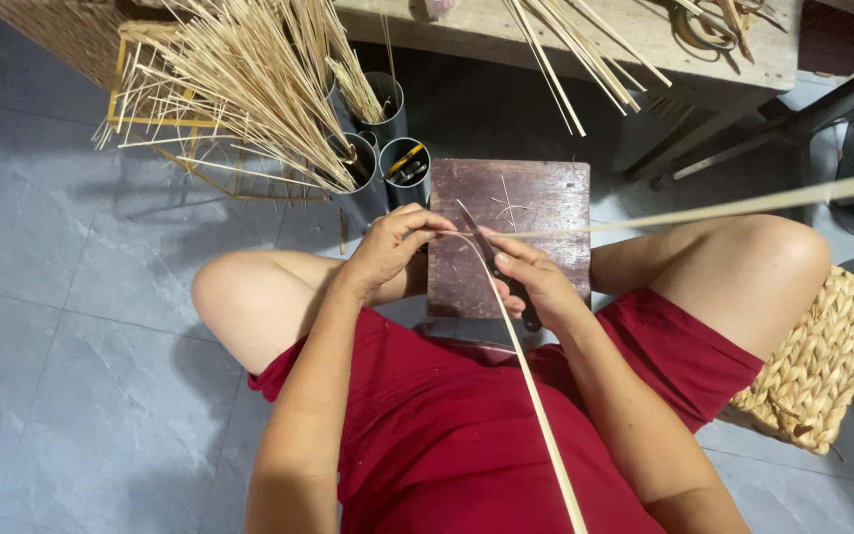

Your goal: The person sits on the floor and uses a small knife to split thin bamboo sticks lengthwise into narrow strips, working over a small wooden board on their lap. They repeatedly peel and separate the split strips, set finished strips aside, and take new sticks from a bundle in a container.

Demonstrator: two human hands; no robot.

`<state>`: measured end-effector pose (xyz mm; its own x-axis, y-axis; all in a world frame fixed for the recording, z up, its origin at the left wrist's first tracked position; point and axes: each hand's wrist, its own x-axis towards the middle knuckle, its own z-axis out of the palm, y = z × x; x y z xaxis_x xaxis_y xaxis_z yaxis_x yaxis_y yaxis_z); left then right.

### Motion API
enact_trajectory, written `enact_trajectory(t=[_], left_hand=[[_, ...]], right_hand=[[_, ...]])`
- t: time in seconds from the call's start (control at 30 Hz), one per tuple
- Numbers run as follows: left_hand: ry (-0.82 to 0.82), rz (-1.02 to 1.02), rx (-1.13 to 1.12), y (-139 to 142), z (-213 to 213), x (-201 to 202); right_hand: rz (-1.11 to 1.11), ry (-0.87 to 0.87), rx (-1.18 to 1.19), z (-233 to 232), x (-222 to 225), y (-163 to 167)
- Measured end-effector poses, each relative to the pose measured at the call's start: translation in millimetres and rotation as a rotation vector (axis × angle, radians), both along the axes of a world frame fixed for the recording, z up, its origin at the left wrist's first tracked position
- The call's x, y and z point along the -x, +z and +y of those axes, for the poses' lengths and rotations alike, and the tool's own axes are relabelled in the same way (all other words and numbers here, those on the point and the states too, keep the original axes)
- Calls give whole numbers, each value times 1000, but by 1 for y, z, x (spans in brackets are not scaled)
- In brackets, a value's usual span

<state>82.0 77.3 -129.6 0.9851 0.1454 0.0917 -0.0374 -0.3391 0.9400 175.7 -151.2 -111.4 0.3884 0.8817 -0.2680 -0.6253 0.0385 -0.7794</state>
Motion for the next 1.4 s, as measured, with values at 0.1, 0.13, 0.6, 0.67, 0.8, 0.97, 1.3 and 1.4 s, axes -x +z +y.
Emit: enact_trajectory(t=[0.1, 0.13, 0.6, 0.67, 0.8, 0.97, 1.3, 1.4], left_hand=[[13, 14, -19, -3, 3, 2], [22, 30, -25, -4, 3, 2], [68, -8, 63, -3, -11, -8], [64, -14, 56, -5, -11, -7], [89, -62, -4, -6, -12, -7], [363, -169, -79, 0, -17, -11], [253, 396, 314, 8, -49, -16], [285, 339, 222, 1, -61, -19]], right_hand=[[92, 26, -38, -3, -4, 2], [135, 49, -44, -3, -5, 2], [271, 63, -113, 0, -11, 8], [-12, 65, 57, 3, -6, 12], [-200, 89, 75, 17, 4, 17], [-359, -62, 227, 26, -7, 27], [-1620, -193, 451, 45, -16, 33], [-1743, -225, 498, 49, -14, 36]])
